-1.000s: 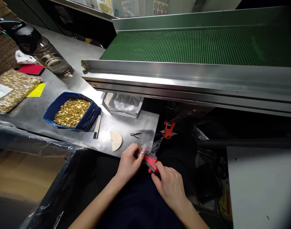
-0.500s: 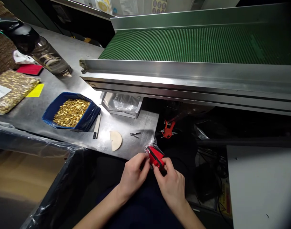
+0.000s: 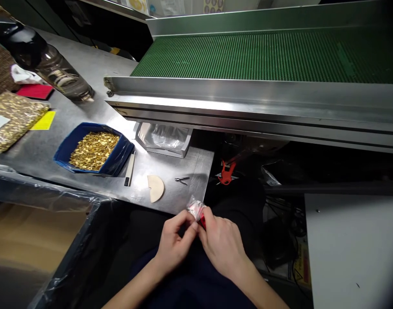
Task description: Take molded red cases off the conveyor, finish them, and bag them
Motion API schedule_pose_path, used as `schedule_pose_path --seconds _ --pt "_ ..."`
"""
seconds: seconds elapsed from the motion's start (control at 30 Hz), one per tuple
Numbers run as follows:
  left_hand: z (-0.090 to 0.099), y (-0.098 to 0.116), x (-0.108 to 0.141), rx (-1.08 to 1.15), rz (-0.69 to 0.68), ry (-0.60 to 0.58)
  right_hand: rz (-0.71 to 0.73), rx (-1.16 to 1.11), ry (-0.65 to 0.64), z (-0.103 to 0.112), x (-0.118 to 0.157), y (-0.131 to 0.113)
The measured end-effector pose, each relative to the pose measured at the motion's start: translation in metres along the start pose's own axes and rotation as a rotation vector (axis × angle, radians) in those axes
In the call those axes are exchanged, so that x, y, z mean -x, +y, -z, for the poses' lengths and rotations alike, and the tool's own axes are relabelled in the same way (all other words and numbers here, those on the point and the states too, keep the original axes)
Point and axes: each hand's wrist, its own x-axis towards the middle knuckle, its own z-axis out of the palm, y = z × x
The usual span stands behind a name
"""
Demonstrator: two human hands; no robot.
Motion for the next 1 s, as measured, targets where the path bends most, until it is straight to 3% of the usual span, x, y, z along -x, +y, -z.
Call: schedule_pose_path --seconds 0.13,0.33,0.47,0.57,0.67,0.83,1.0 --pt "0.018 -0.002 0.001 0.203 0.254 0.161 0.122 -0.145 -0.058 0.002 -0.005 0.002" --pt "0.043 -0.014 0.004 0.114 0.363 0.221 0.3 -0.131 -0.114 -0.012 0.003 0.021" --pt "0.058 -0.012 0.005 -0.458 0.193 0.206 0.44 -0.085 -0.004 -0.019 0.009 0.029" --pt "0.069 0.006 0.008 -0.738 -0.026 0.062 0.574 -0.17 0.101 -0.009 0.016 0.033" --pt "0.083 0.03 0.013 -0.726 -0.163 -0.143 0.601 -0.33 0.15 0.01 0.025 0.035" --pt "0.102 0.057 0.013 -0.798 -0.007 -0.131 0.469 -0.41 0.262 0.027 0.03 0.032" --pt "0.085 0.065 0.008 -0.567 -0.147 -0.285 0.59 -0.512 0.157 0.022 0.011 0.017"
